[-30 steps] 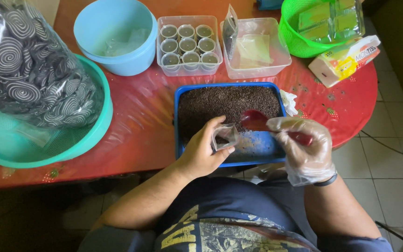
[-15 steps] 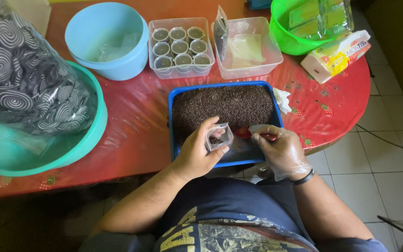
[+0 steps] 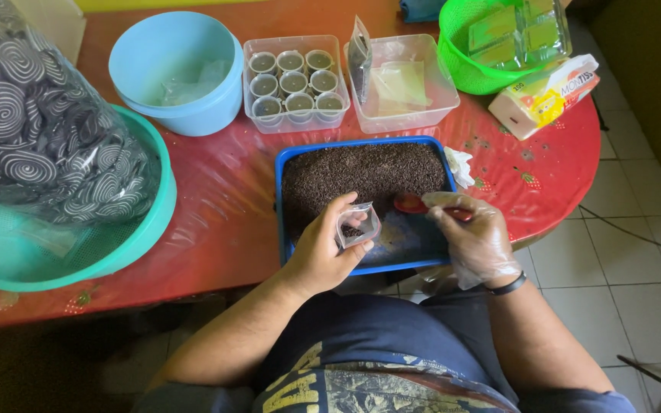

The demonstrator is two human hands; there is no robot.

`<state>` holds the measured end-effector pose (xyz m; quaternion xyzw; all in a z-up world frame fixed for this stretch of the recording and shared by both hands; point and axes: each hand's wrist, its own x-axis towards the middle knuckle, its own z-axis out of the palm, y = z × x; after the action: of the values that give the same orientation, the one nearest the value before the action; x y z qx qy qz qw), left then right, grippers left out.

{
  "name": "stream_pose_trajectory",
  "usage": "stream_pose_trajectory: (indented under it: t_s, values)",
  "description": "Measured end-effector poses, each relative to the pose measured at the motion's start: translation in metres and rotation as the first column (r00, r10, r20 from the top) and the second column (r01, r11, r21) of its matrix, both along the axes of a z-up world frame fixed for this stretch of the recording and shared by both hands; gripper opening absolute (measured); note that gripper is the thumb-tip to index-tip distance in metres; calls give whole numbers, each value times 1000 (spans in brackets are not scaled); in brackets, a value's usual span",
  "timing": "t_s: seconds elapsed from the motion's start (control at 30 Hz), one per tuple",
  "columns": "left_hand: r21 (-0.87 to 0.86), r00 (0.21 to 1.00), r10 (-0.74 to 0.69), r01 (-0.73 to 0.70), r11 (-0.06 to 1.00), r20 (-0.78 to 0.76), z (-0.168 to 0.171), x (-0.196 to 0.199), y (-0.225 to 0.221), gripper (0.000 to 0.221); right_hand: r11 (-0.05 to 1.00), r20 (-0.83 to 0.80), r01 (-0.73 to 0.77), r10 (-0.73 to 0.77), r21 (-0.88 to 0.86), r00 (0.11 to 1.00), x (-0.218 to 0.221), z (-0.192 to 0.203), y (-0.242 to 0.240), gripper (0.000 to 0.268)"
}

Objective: The person fills small plastic bags with chocolate sprinkles using a small red scoop, handling the bags and the scoop with gloved hands.

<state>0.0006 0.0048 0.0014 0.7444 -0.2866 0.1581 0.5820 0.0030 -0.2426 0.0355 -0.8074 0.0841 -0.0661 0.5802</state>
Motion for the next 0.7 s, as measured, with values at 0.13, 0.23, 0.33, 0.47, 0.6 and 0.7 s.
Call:
stream_pose_trajectory:
  t_s: [0.13,0.23,0.33,0.47,0.6,0.7]
  values:
    - [-5,1000,5,-5,1000,-18,0,-1,-1,66,998,96,-36,31,53,995,-6,24,2,12]
    - [-8,1000,13,-13,1000,-17,0,0,-1,66,990,225,-69,39,124,974,-14,46,12,13]
    - [1,1000,19,-19,1000,-9,6,0,-2,67,981,347,-151,102,118,932,-21,58,20,13]
    - [4,999,31,-31,1000,-17,14,0,-4,66,916,469,-364,399,-167,788,-26,72,27,7]
    - [-1,999,32,-32,999,-7,10,1,-1,68,973,418,-190,228,-129,880,-29,51,23,14]
    - [-9,1000,25,-25,1000,-16,-4,1,-3,67,989,295,-53,91,-135,951,-28,39,4,15]
